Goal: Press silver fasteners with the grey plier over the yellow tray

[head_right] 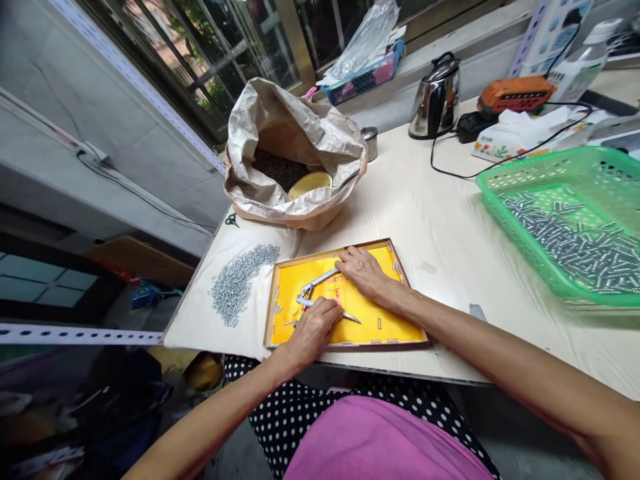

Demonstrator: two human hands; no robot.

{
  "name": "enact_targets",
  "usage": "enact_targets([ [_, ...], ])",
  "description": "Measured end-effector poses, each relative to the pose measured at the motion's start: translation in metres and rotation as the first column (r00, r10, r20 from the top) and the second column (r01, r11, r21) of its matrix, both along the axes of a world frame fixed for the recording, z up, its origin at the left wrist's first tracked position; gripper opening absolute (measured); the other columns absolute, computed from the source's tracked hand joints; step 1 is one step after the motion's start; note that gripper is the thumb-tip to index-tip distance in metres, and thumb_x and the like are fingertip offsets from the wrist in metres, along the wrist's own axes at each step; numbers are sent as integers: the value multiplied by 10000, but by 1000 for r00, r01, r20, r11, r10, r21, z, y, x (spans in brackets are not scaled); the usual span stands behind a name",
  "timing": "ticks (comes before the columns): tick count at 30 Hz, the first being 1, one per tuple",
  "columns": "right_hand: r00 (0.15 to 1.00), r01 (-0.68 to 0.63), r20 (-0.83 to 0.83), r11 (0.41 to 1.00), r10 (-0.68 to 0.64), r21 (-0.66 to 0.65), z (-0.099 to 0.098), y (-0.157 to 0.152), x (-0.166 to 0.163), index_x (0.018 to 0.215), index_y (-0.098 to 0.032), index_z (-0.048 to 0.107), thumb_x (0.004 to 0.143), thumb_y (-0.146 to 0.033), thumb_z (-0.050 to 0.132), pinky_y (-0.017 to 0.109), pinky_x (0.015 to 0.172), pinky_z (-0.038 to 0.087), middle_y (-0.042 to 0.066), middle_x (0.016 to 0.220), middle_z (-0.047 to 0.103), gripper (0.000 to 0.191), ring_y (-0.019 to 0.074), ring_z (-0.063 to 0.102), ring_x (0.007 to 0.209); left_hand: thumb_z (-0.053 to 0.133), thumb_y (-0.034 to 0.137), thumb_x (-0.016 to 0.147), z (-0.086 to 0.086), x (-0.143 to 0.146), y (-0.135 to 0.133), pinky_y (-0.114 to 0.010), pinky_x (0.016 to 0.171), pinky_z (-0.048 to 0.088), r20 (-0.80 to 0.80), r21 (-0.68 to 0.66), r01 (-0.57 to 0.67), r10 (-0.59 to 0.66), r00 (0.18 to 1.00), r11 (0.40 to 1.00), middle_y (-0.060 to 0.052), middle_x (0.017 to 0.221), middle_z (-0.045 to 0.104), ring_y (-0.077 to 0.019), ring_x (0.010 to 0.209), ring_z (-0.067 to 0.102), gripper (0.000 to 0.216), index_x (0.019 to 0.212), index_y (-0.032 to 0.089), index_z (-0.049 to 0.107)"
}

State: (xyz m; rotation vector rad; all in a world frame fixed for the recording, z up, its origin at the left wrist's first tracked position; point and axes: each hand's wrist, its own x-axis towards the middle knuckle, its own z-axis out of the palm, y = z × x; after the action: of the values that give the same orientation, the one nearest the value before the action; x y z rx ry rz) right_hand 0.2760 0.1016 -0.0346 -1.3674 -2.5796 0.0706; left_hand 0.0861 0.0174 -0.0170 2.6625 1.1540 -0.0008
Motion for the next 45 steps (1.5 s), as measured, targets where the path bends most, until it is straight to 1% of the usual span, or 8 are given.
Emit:
enact_targets([
  [6, 998, -29, -52, 999, 31, 27, 7, -12, 12, 861, -169, 655, 982, -136, 439, 323, 721, 328, 96, 902, 644, 249, 224, 476, 849, 445, 213, 1012, 11, -22, 0, -392, 934, 526, 231, 118, -127, 97, 968, 985, -111, 1197, 634, -226, 1107, 576, 244, 1137, 206, 655],
  [9, 992, -46, -114, 997, 52, 55, 9, -16, 28, 933, -175, 669, 998, -157, 424, 322, 751, 345, 96, 945, 645, 254, 233, 479, 895, 477, 203, 991, 26, -57, 15, -388, 858, 530, 276, 283, -438, 365, 889, 853, -93, 1038, 654, -235, 993, 570, 231, 1027, 209, 705],
  [12, 995, -33, -95, 999, 33, 5, 6, -17, 38, 966, -175, 676, 999, -145, 413, 321, 756, 355, 98, 979, 644, 267, 240, 482, 933, 531, 216, 965, 36, -87, 28, -383, 805, 513, 182, 331, -523, 491, 852, 785, -79, 897, 643, -247, 927, 537, 210, 917, 207, 735],
  [17, 1000, 28, 0, 996, -28, -82, -3, -15, 38, 959, -163, 681, 983, -134, 443, 329, 725, 350, 104, 966, 637, 242, 247, 489, 936, 548, 280, 976, 31, -90, 22, -361, 829, 494, -4, 158, -379, 384, 923, 912, -77, 902, 663, -234, 937, 539, 231, 916, 192, 753],
  [26, 999, 28, 23, 999, -27, -40, 0, -16, 36, 947, -147, 681, 984, -124, 425, 340, 755, 332, 110, 947, 644, 260, 240, 482, 891, 550, 171, 948, 14, -90, 11, -344, 791, 519, -164, 126, -290, 309, 937, 949, -87, 862, 682, -242, 914, 607, 220, 812, 183, 723],
  [32, 997, 23, 70, 999, -25, 34, -6, -14, 35, 916, -150, 670, 974, -128, 461, 339, 701, 280, 102, 922, 651, 218, 236, 475, 877, 645, 193, 886, 21, -74, 11, -299, 782, 542, 234, -232, -517, 564, 792, 824, -64, 908, 767, -201, 845, 701, 117, 877, 180, 761],
  [35, 995, 30, 92, 998, -35, 55, -8, -13, 34, 940, -146, 672, 980, -140, 467, 346, 703, 273, 104, 934, 655, 209, 234, 479, 875, 690, 213, 840, 23, -54, 12, -283, 746, 538, 243, -434, -532, 664, 708, 727, -58, 883, 786, -200, 801, 720, 98, 844, 175, 780],
  [45, 997, 74, 19, 991, -77, 114, -21, -12, 23, 919, -183, 651, 952, -130, 530, 336, 730, 351, 70, 922, 656, 136, 227, 530, 906, 628, 237, 847, 13, -45, 7, -323, 769, 538, 205, -385, -509, 609, 766, 770, -75, 840, 762, -227, 812, 714, 149, 810, 170, 756],
])
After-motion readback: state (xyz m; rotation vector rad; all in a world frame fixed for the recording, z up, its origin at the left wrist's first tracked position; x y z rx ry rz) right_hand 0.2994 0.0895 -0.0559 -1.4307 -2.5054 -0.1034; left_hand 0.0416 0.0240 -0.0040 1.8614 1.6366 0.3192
